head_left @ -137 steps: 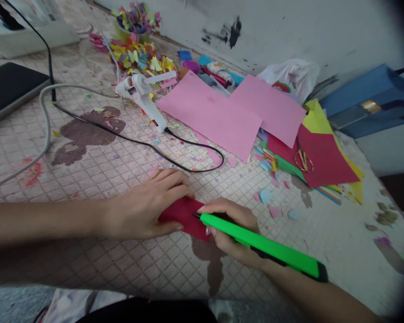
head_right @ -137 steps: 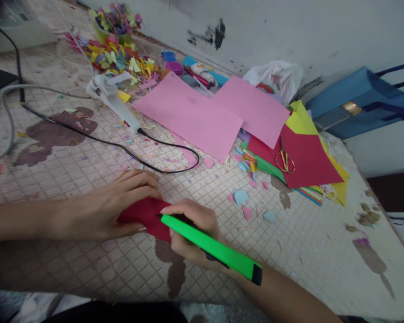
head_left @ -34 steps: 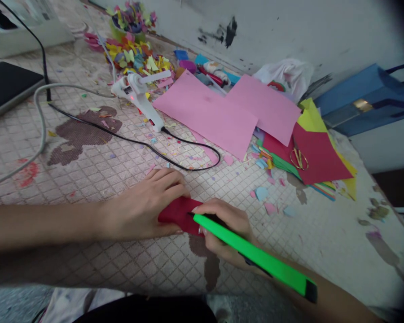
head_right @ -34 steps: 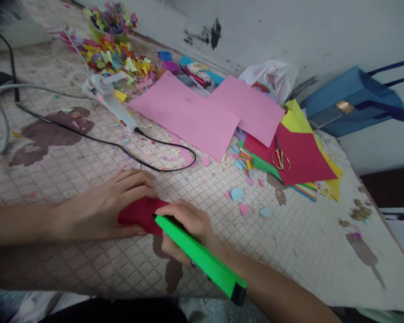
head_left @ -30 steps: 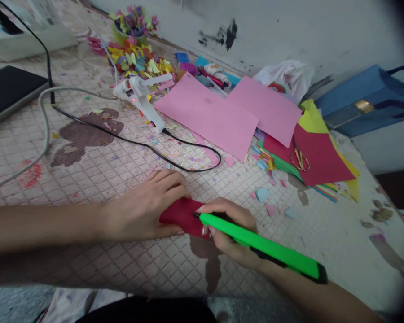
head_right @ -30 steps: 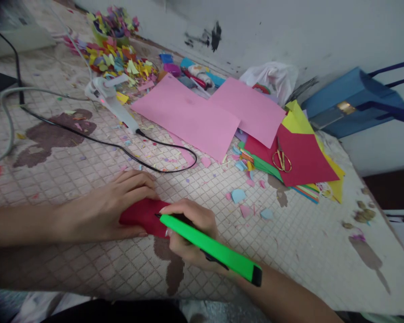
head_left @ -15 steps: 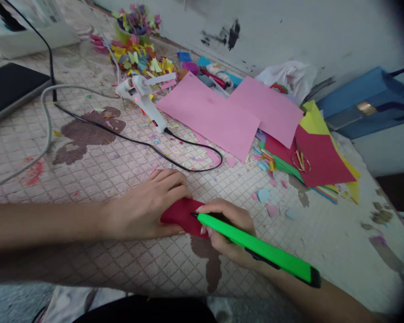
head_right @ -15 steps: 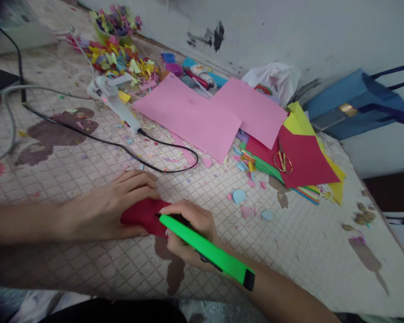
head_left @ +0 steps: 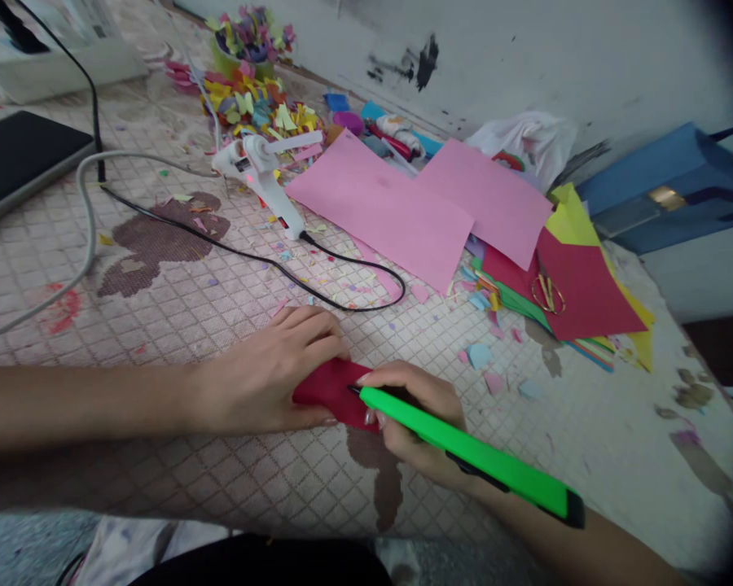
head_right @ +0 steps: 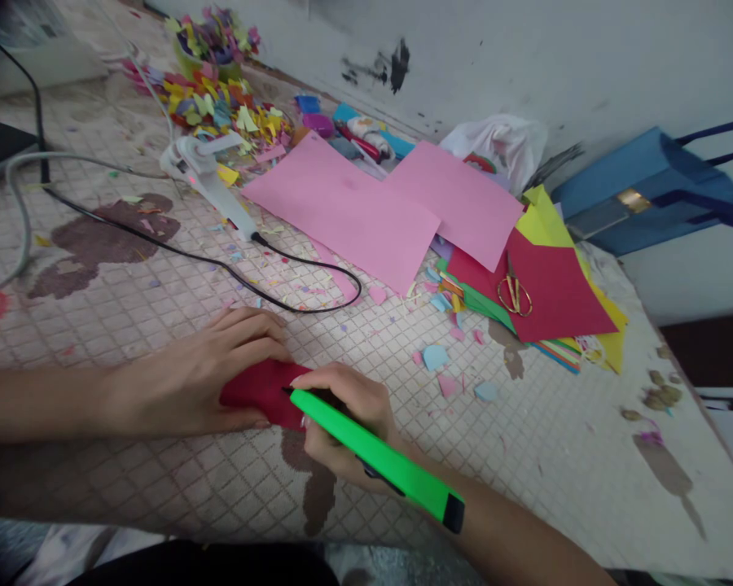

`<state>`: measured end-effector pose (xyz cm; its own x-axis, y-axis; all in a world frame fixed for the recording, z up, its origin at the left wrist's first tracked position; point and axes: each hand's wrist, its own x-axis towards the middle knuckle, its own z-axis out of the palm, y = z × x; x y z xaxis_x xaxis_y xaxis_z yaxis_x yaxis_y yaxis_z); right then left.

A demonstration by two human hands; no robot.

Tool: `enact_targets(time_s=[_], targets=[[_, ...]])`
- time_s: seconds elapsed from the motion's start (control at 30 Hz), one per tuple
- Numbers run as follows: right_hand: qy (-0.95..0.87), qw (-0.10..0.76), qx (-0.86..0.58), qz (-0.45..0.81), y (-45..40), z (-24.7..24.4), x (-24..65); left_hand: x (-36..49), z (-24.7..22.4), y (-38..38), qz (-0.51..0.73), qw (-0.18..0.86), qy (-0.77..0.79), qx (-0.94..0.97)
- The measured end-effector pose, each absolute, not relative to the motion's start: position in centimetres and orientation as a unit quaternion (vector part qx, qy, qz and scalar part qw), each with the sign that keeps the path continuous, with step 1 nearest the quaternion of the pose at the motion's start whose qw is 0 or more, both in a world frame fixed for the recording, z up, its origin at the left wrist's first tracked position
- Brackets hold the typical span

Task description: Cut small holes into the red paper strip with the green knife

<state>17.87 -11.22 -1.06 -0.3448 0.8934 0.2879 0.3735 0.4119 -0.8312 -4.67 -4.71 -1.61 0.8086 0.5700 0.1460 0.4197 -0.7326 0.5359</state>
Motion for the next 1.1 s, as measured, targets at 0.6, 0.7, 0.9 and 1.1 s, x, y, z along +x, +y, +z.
enact_targets(time_s=[0.6,0.7,0.9,1.1], targets=[[-0.759,0.374,-0.426,0.319,-11.12,-1.28,17.96,-4.71,-1.63,-4.75,0.150,0.249,0.270,0.918],[-0.764,0.364,-0.422,0.326,-11.16,-1.51,18.00,-4.73,-1.68,-4.76,0.149,0.247,0.270,0.919],[-0.770,0.365,-0.416,0.317,-10.98,-1.62,17.76,-4.75,-1.78,-4.66,0.155,0.246,0.266,0.919],[-0.692,0.415,-0.459,0.371,-10.55,-1.15,17.70,-4.78,-1.86,-4.70,0.160,0.245,0.264,0.919]])
